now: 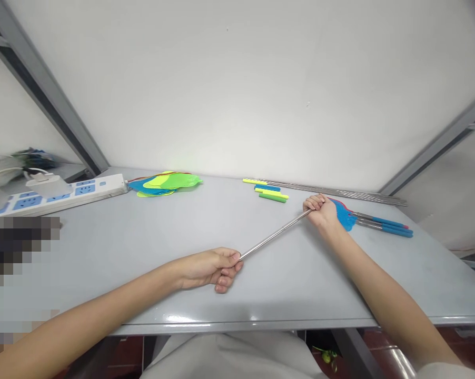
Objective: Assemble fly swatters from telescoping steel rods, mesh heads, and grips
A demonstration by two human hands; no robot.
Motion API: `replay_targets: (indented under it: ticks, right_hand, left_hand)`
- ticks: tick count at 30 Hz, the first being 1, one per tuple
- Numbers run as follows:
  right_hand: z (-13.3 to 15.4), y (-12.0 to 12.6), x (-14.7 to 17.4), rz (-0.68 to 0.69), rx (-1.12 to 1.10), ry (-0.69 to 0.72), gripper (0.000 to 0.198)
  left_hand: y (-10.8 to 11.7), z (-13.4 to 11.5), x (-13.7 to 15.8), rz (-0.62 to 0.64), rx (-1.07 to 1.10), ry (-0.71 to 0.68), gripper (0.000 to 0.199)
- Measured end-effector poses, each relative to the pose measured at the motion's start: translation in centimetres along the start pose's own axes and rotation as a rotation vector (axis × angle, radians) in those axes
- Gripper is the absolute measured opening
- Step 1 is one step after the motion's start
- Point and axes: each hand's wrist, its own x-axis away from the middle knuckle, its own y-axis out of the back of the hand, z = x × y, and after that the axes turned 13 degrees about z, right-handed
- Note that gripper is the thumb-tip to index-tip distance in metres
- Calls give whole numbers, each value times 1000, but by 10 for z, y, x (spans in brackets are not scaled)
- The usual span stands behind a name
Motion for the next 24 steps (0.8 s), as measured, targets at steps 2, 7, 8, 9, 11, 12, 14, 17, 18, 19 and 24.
replay_targets:
  ticks: [2,7,8,9,11,12,14,17,18,19,24]
  right_hand:
    - [-1,-1,1,8,1,10,28]
    - [-2,-2,2,52,-4,57,30]
    - [-2,-2,2,59,-4,65,30]
    - [-3,-2,3,61,-2,70,30]
    - [-4,-3,3,52,9,71,30]
    - [-5,-3,3,45,15,70,30]
    - [-7,-3,4,37,20,75,30]
    - [-8,-4,5,34,22,93,30]
    - [-8,-4,5,32,23,96,30]
    - [-8,-3,5,30,24,97,30]
    - [-9,-1,5,24,32,99,30]
  left_hand:
    - [0,0,1,-3,8,-1,23]
    - [1,1,1,-7,34,-3,22]
    - [1,1,1,-7,35,-2,23]
    - [1,1,1,-9,35,-1,23]
    - [0,0,2,-14,33,4,24]
    - [0,0,2,-16,32,6,24]
    - [-1,0,2,-15,30,9,24]
    - [0,0,2,-9,33,10,25]
    - [0,1,2,-7,34,10,26]
    - [0,1,2,-6,35,10,26]
    - [2,2,1,-8,39,10,25]
